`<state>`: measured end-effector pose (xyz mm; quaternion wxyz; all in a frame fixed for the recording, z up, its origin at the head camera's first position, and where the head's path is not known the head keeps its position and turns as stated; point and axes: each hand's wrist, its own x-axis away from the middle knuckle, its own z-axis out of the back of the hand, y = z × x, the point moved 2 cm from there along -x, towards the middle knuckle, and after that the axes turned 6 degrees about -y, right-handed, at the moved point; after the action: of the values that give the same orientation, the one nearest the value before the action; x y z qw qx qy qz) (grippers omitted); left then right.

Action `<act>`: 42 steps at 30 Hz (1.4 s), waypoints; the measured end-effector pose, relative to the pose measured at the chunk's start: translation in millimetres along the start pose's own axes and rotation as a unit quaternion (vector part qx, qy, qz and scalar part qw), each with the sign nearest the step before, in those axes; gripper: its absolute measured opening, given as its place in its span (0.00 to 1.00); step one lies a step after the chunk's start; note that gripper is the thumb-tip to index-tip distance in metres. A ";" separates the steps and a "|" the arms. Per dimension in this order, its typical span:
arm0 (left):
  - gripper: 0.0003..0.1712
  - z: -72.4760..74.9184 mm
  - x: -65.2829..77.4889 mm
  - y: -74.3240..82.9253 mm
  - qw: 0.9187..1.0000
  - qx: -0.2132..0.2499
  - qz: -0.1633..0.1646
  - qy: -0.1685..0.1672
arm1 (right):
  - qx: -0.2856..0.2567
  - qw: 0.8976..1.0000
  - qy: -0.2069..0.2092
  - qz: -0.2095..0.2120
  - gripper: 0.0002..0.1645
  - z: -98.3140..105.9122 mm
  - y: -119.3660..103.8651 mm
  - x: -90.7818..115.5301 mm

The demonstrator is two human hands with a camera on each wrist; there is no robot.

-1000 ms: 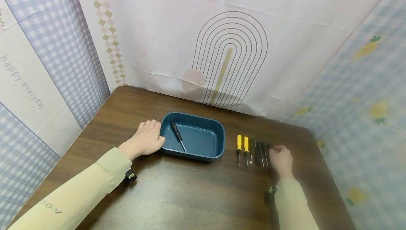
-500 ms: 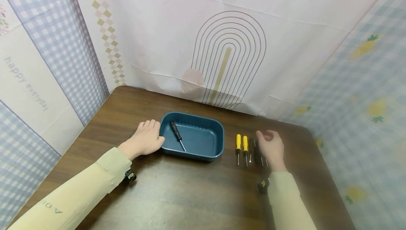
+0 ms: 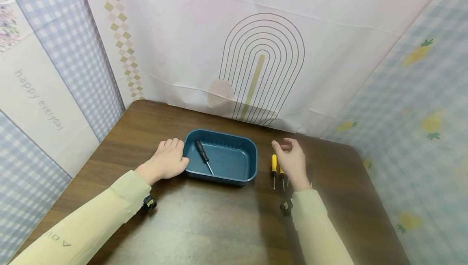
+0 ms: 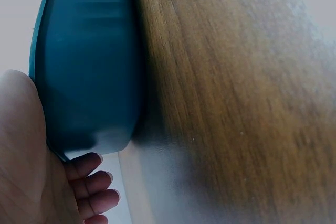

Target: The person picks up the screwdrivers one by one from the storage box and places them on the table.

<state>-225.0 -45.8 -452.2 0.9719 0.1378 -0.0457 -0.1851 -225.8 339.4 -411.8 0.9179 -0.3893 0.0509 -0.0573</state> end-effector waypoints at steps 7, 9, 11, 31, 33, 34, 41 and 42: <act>0.23 0.0 -0.1 -0.6 1.000 0.001 0.003 -0.003 | -0.011 1.000 -0.013 0.020 0.42 -18.0 -25.1 0.0; 0.23 0.2 0.2 -0.6 1.000 0.002 0.003 -0.003 | -0.016 0.999 -0.014 0.026 0.42 -23.1 -32.6 -0.3; 0.23 0.1 0.2 -0.8 1.000 0.001 0.004 -0.003 | -0.022 0.999 -0.015 0.035 0.41 -28.2 -40.3 -0.7; 0.24 -2.5 -1.3 -0.8 1.000 -0.001 0.001 -0.003 | -0.010 0.988 -0.133 0.081 0.35 -123.8 -99.9 11.8; 0.25 -2.2 -1.1 -0.4 1.000 -0.002 0.001 0.000 | 0.000 0.986 -0.146 0.077 0.34 -132.1 -101.7 13.3; 0.25 -1.9 -1.0 -0.3 1.000 -0.003 0.001 0.001 | 0.005 0.985 -0.153 0.075 0.35 -136.2 -102.3 13.6; 0.25 -1.4 0.0 -0.2 1.000 -0.005 0.000 0.008 | 0.024 0.976 -0.208 0.056 0.33 -156.7 -104.3 15.2; 0.25 -1.6 0.0 -0.2 1.000 -0.005 0.000 0.008 | 0.028 0.975 -0.215 0.053 0.33 -158.5 -104.5 15.4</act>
<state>-224.8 -45.6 -453.8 0.9729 0.1348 -0.0368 -0.1842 -239.3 152.7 -446.9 0.9195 -0.3638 -0.1286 0.0749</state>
